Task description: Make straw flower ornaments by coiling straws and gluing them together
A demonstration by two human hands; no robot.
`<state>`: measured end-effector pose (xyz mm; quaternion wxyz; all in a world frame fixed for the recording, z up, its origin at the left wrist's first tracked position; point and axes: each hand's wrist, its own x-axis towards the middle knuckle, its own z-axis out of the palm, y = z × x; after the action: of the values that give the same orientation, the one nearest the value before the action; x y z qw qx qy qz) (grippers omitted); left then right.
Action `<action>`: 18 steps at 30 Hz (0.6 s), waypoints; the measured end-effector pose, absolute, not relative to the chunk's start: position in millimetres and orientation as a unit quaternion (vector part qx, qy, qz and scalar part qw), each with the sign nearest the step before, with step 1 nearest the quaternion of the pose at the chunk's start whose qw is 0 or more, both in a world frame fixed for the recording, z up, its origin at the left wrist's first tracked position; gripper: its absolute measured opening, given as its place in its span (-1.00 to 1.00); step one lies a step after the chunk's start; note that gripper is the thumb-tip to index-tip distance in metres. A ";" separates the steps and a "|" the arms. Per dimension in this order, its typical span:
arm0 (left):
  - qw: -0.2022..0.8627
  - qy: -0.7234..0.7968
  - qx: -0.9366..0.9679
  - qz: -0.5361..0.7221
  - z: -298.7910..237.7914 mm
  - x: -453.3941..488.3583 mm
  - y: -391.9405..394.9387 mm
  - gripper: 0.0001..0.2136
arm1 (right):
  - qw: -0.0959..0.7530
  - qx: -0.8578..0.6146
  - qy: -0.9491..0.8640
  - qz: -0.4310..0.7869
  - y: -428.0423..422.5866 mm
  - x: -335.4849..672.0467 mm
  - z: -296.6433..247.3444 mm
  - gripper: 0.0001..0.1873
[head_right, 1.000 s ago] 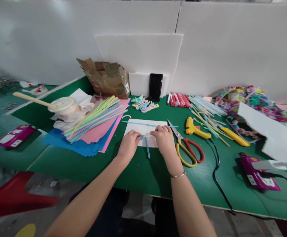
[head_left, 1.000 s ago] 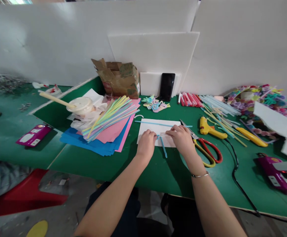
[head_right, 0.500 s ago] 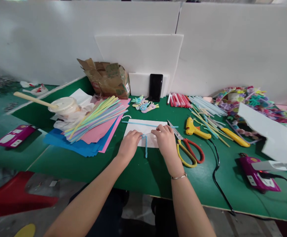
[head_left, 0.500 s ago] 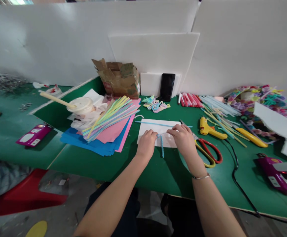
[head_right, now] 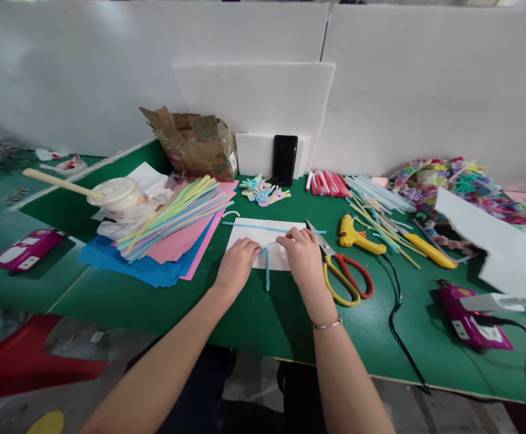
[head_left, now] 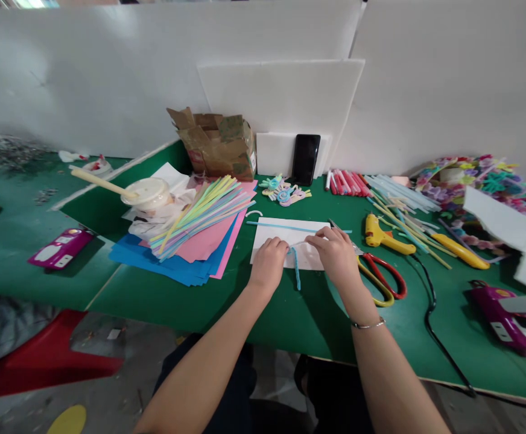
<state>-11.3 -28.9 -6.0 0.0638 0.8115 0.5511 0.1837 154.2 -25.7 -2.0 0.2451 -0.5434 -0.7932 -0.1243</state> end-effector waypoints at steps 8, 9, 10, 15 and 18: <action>0.069 0.569 0.796 0.195 -5.5 -8.6 -29.2 -0.84 | 0.245 -0.549 -0.791 -0.113 -26.4 154.9 -2.4 -0.77; 0.070 0.573 0.793 0.194 -5.0 -7.9 -29.5 -0.84 | 0.243 -0.550 -0.791 -0.110 -26.6 154.8 -2.0 -0.77; 0.071 0.576 0.791 0.194 -4.4 -7.2 -29.7 -0.84 | 0.241 -0.552 -0.791 -0.107 -26.8 154.6 -1.5 -0.78; 0.081 0.604 0.765 0.208 -3.2 -3.5 -31.4 -0.85 | 0.235 -0.561 -0.789 -0.088 -27.0 151.0 0.6 -0.76; 0.096 0.623 0.746 0.214 -2.3 -3.3 -32.3 -0.85 | 0.237 -0.562 -0.788 -0.079 -27.5 150.0 0.7 -0.75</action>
<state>-3.3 -32.3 -2.3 0.0956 0.7464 0.6229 0.2138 150.0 -27.5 0.7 0.2372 -0.5620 -0.7884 -0.0794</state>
